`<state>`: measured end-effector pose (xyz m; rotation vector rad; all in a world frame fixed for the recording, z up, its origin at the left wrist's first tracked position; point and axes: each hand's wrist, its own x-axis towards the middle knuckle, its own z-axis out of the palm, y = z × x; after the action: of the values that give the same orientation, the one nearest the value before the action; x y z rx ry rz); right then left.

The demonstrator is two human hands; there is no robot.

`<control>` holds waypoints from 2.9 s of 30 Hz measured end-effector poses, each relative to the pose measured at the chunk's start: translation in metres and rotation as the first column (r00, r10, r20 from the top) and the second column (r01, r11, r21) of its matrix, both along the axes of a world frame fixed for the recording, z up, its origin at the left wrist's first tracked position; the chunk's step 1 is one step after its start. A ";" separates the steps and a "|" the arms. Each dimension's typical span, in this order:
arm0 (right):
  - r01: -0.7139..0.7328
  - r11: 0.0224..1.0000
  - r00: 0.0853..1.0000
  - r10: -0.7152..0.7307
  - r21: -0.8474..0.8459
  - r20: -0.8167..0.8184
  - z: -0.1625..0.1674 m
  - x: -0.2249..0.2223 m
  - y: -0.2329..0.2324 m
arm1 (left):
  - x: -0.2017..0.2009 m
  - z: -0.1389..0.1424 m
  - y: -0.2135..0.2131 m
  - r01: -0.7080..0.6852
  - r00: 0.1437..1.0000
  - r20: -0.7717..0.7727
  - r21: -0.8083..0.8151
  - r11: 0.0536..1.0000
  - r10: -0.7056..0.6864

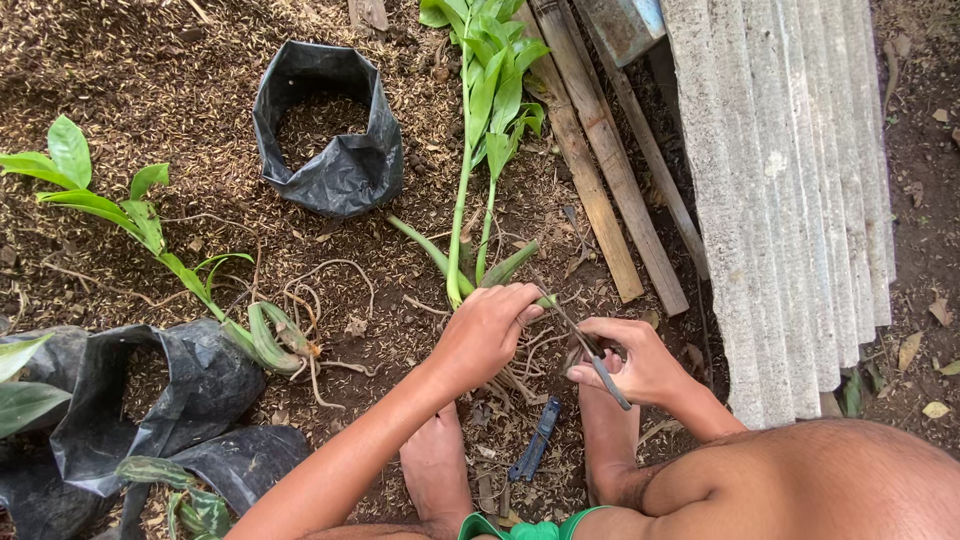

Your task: The person sits on the ground in a plant nursery and trims roots and stems from seedlings using scissors. They open black plastic grow bags, scoop soil and mulch from a pile by hand to fill the bags, and place the trimmed seedlings into the filled bags, pressing soil around them.

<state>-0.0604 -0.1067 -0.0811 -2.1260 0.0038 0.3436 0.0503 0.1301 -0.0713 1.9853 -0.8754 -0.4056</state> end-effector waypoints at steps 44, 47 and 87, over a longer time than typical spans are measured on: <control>0.016 1.000 0.990 -0.018 -0.018 -0.143 -0.011 -0.002 0.005 | -0.004 0.006 0.002 0.023 0.991 0.126 0.126 0.992 -0.039; 0.001 0.999 0.998 -0.004 -0.051 -0.059 -0.012 -0.002 0.004 | -0.005 0.004 0.001 0.021 0.995 0.094 0.151 0.988 -0.035; 0.252 0.801 0.935 -0.346 -0.544 -0.076 -0.081 0.008 -0.016 | 0.000 -0.018 0.032 0.029 0.974 -0.220 -0.132 0.991 -0.057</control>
<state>-0.0525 -0.1222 -0.1625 -2.5785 0.5994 0.3632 0.0506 0.1617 -0.0895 1.7663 -0.7827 -0.5715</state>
